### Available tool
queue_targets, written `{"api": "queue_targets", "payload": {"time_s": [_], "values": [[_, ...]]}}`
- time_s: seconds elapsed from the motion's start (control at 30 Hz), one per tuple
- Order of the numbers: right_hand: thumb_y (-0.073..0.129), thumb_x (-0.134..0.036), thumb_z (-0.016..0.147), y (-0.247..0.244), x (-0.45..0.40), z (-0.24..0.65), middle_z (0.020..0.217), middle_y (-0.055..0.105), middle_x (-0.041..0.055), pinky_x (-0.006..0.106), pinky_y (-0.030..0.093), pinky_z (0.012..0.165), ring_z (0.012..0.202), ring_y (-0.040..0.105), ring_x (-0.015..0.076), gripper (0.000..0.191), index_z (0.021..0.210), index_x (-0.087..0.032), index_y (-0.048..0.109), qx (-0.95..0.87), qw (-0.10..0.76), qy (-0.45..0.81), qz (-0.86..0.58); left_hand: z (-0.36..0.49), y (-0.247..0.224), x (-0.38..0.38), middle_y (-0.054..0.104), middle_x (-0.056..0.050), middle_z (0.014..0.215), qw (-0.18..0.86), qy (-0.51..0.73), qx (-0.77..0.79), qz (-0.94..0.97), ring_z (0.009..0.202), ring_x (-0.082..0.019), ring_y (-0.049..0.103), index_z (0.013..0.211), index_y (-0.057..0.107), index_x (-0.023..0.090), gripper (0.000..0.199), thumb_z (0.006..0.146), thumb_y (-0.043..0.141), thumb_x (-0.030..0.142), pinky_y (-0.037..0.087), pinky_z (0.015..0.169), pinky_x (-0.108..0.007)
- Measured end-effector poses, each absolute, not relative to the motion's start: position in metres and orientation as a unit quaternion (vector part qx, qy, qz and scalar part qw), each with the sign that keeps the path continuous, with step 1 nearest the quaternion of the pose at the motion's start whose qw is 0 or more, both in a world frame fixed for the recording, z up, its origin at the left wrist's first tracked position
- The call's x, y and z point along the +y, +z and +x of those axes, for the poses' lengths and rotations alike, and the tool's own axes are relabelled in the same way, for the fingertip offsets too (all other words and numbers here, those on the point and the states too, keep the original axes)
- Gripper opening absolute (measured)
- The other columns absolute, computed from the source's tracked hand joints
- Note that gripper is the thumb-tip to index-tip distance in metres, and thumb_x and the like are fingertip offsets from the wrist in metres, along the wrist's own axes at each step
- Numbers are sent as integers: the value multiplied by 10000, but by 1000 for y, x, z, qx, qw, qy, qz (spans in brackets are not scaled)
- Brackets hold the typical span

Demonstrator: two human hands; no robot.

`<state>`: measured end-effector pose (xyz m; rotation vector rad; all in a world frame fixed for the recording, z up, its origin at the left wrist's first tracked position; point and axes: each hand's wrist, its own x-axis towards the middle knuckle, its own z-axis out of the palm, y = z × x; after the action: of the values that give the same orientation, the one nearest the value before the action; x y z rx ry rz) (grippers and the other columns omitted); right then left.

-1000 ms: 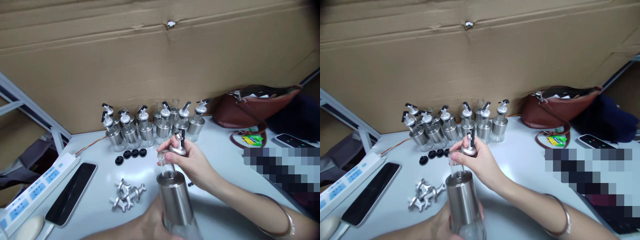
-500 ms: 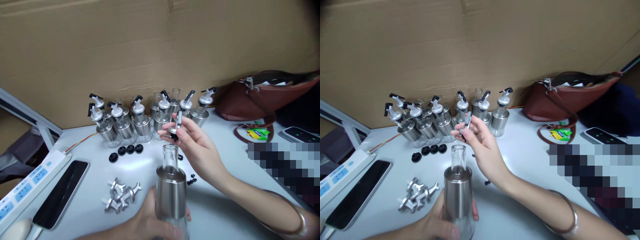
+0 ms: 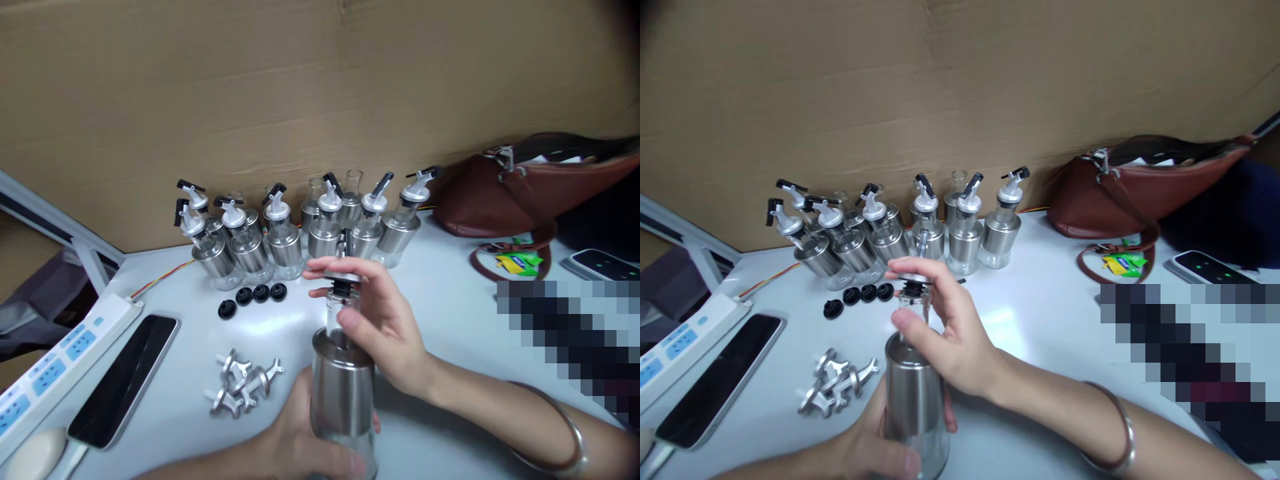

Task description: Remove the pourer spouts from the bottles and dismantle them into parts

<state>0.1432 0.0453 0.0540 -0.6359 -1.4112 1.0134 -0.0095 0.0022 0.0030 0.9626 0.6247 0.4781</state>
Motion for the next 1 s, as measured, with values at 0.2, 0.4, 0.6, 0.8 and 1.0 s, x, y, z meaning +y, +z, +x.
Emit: {"api": "queue_targets", "payload": {"time_s": [0.2,0.4,0.6,0.8,1.0], "values": [[598,-116,782,48,38,141,1259,431,36,401,486,899,1114,537,217,592,1279,-375,407,-648,573,439,-243,-12,-3,-5,632,-54,959,817,228,329,415,908,-239,576,1087,509,172,740,488,864,424,411,764,-363],[642,-134,698,48,26,134,1310,287,25,387,505,831,1058,533,214,743,1294,-425,306,-621,559,473,-278,-10,2,-6,609,-91,1190,823,240,323,402,1168,-334,531,1209,483,198,744,565,825,346,390,958,-468],[682,-251,705,49,14,133,1395,240,41,468,438,980,1161,475,271,794,1364,-396,263,-604,565,470,-309,-8,11,-3,645,8,1111,833,257,269,411,1199,-353,522,1260,511,249,680,628,758,281,364,954,-477],[652,-141,701,44,11,125,1361,253,35,319,535,605,810,582,150,765,1306,-449,297,-580,586,456,-335,-4,23,2,664,-32,1052,833,252,245,427,1166,-341,555,1194,583,204,549,665,723,249,363,981,-490],[605,-72,721,48,14,121,1215,347,39,317,563,655,752,595,119,601,1187,-377,377,-584,581,437,-362,-4,12,-3,640,-28,1117,830,278,258,409,1202,-322,526,1275,511,243,680,648,770,297,368,1010,-482]]}}
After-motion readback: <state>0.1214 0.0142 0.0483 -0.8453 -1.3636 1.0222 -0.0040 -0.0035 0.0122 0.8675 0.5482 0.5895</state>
